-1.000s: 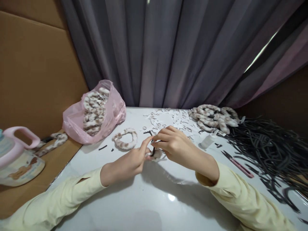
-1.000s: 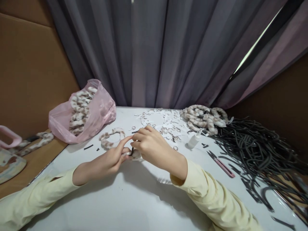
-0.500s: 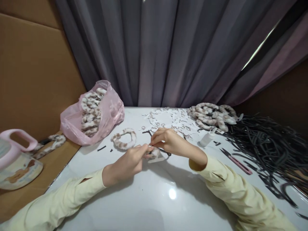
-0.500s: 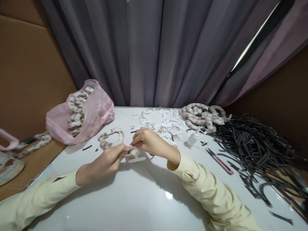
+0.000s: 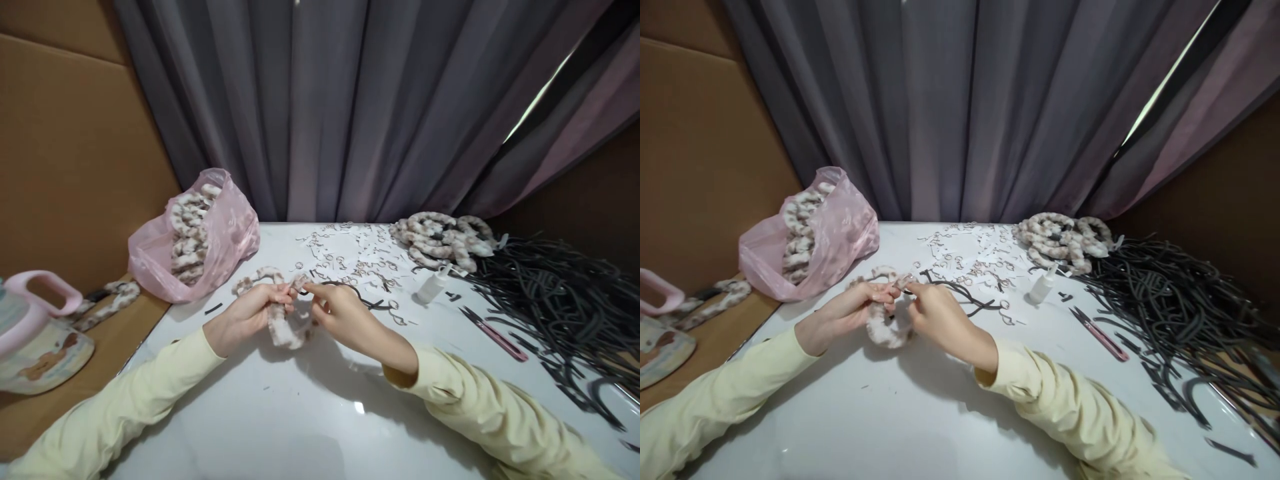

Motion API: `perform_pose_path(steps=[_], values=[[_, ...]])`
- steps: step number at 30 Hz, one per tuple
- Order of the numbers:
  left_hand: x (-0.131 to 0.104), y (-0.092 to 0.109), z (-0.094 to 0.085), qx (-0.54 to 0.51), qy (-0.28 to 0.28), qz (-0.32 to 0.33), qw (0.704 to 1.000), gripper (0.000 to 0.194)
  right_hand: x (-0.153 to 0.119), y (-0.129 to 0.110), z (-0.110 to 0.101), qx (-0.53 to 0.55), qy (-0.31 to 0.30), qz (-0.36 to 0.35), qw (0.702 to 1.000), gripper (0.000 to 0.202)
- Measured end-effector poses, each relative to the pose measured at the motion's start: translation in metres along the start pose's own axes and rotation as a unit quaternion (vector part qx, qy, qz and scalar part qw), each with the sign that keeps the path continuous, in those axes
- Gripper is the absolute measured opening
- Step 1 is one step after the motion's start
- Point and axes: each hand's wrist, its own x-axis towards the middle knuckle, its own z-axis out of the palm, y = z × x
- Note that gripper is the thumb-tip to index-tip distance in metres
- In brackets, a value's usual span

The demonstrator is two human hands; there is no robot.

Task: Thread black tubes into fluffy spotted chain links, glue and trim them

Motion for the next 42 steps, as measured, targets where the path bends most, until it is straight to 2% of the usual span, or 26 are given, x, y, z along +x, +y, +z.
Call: perform_pose_path(steps=[2,5,7,9,11,13,15,16,18,22,27,31,34,36,40,42], values=[[0.001,0.001,-0.002,-0.039,-0.012,-0.018,0.999,0.02,0.004,0.004,0.008,0.092,-0.024,0.05,0.994,0.041],[0.001,0.001,-0.003,-0.04,-0.021,0.002,0.999,0.019,0.008,0.004,0.012,0.262,-0.059,0.129,0.954,0.041],[0.0,-0.001,-0.002,0.018,-0.013,0.063,0.998,0.016,0.009,0.002,0.01,0.31,-0.067,0.144,0.937,0.028],[-0.002,-0.004,0.0,0.14,0.007,0.141,0.98,0.015,0.009,0.0,0.005,0.303,-0.076,0.134,0.94,0.016],[-0.005,-0.009,0.001,0.298,0.057,0.222,0.927,0.015,0.009,-0.001,-0.001,0.278,-0.093,0.123,0.948,0.025],[-0.007,-0.014,0.001,0.432,0.115,0.3,0.843,0.012,0.009,0.001,-0.007,0.258,-0.103,0.118,0.953,0.029],[-0.008,-0.017,0.001,0.502,0.145,0.368,0.769,0.009,0.009,0.003,-0.011,0.249,-0.113,0.109,0.956,0.028],[-0.008,-0.019,0.0,0.52,0.143,0.392,0.745,0.012,0.01,0.004,-0.013,0.249,-0.118,0.106,0.956,0.026],[-0.009,-0.02,-0.001,0.544,0.119,0.419,0.717,0.016,0.01,0.005,-0.016,0.251,-0.128,0.107,0.954,0.022],[-0.012,-0.02,-0.002,0.574,0.064,0.44,0.687,0.014,0.011,0.002,-0.022,0.248,-0.124,0.119,0.953,0.024],[-0.012,-0.023,-0.002,0.603,0.05,0.429,0.671,0.007,0.012,0.003,-0.024,0.193,-0.128,0.093,0.968,0.017],[-0.009,-0.024,-0.005,0.639,0.063,0.398,0.655,0.01,0.009,0.01,-0.021,0.056,-0.082,-0.001,0.995,0.019],[-0.007,-0.025,-0.007,0.655,0.074,0.387,0.645,0.013,0.004,0.009,-0.019,-0.032,-0.058,-0.087,0.994,0.024],[-0.008,-0.025,-0.006,0.657,0.065,0.371,0.653,0.013,0.0,0.005,-0.018,-0.077,-0.062,-0.114,0.989,0.024],[-0.012,-0.023,-0.003,0.653,0.026,0.332,0.68,0.015,-0.005,-0.005,-0.02,-0.145,-0.085,-0.113,0.979,0.022],[-0.014,-0.019,-0.001,0.638,0.022,0.307,0.706,0.014,-0.006,-0.007,-0.019,-0.171,-0.098,-0.119,0.973,0.023]])
